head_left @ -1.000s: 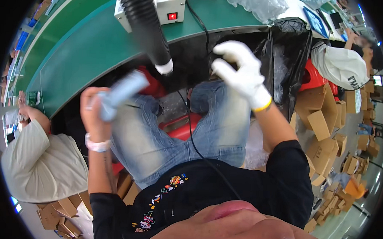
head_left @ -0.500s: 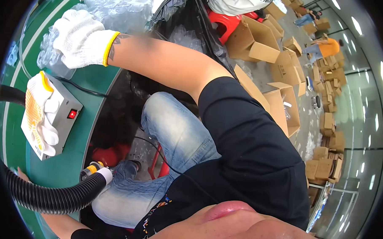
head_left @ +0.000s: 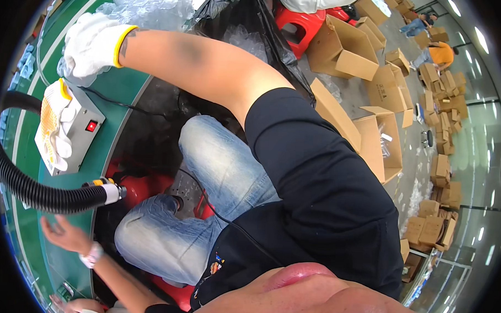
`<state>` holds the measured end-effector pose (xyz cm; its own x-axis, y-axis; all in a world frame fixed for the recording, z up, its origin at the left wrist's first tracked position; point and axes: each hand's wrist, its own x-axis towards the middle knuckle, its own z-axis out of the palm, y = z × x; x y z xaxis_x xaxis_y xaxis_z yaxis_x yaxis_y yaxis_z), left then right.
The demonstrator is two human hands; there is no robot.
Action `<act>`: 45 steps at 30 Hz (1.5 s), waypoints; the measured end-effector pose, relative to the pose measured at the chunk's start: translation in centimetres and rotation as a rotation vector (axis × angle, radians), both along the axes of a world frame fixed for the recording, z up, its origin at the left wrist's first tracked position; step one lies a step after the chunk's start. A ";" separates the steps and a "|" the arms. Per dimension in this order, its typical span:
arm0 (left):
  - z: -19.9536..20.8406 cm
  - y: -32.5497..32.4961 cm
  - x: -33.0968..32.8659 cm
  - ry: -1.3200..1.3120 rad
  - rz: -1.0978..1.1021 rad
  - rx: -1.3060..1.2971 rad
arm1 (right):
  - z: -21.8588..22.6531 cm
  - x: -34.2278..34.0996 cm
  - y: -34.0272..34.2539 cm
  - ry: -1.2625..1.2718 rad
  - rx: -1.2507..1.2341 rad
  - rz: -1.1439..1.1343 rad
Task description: Assembling components of a handheld electronic device using a powered screwdriver on a manual assembly line.
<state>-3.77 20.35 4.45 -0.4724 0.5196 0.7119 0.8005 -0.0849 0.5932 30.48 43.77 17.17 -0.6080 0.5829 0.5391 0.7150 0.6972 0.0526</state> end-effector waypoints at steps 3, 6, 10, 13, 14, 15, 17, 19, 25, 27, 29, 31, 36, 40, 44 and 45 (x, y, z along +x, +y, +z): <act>-2.4 -5.8 8.4 -0.380 -0.353 -0.098 | 2.2 1.8 -2.3 0.118 -0.207 -0.005; -5.3 -8.0 13.3 -1.027 -0.740 -0.196 | 1.8 4.6 -6.4 0.400 -0.340 0.020; -4.4 -7.8 17.7 -1.386 -0.825 -0.253 | -4.1 8.0 -15.0 0.809 -0.375 0.192; -4.2 -7.4 20.5 -1.676 -0.819 -0.415 | -8.9 7.3 -21.9 0.798 -0.727 0.178; -4.4 -7.2 20.7 -1.673 -0.823 -0.427 | -10.0 6.3 -23.7 0.810 -0.796 0.177; -5.0 -6.8 20.5 -1.693 -0.890 -0.397 | -11.3 4.8 -25.0 0.821 -0.868 0.179; -6.0 -5.8 20.4 -1.734 -1.033 -0.339 | -14.7 1.9 -26.0 0.826 -0.832 0.163; -6.4 -5.7 20.2 -1.693 -0.960 -0.316 | -16.6 0.6 -26.0 0.825 -0.803 0.174; -8.2 -5.8 20.2 -1.420 -0.819 -0.402 | -16.3 1.8 -26.1 0.545 -0.810 0.206; -8.1 -5.9 19.8 -1.506 -0.842 -0.371 | -16.3 2.2 -26.4 0.498 -0.791 0.183; -8.1 -6.0 19.5 -1.670 -0.888 -0.312 | -17.0 2.9 -26.5 0.506 -0.771 0.146; -8.0 -5.7 18.9 -1.709 -0.969 -0.316 | -17.8 3.6 -26.5 0.517 -0.759 0.121; -7.7 -5.4 19.8 -1.747 -1.134 -0.322 | -18.8 5.5 -26.5 0.580 -0.818 0.212; -7.8 -4.7 19.9 -1.844 -1.005 -0.276 | -14.8 11.8 -23.1 0.627 -1.085 0.495; -11.0 -5.2 16.0 -1.856 -1.119 -0.329 | -13.3 21.8 -16.7 1.237 -1.485 0.604; -10.7 -3.0 18.7 -1.873 -1.178 -0.348 | -19.5 30.2 -13.2 0.927 -0.725 0.327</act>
<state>14.92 17.30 -6.29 0.2259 0.9559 -0.1879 -0.8288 0.2899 0.4785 60.64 30.61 -2.32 -0.3404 0.8201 0.4599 0.0609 0.5073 -0.8596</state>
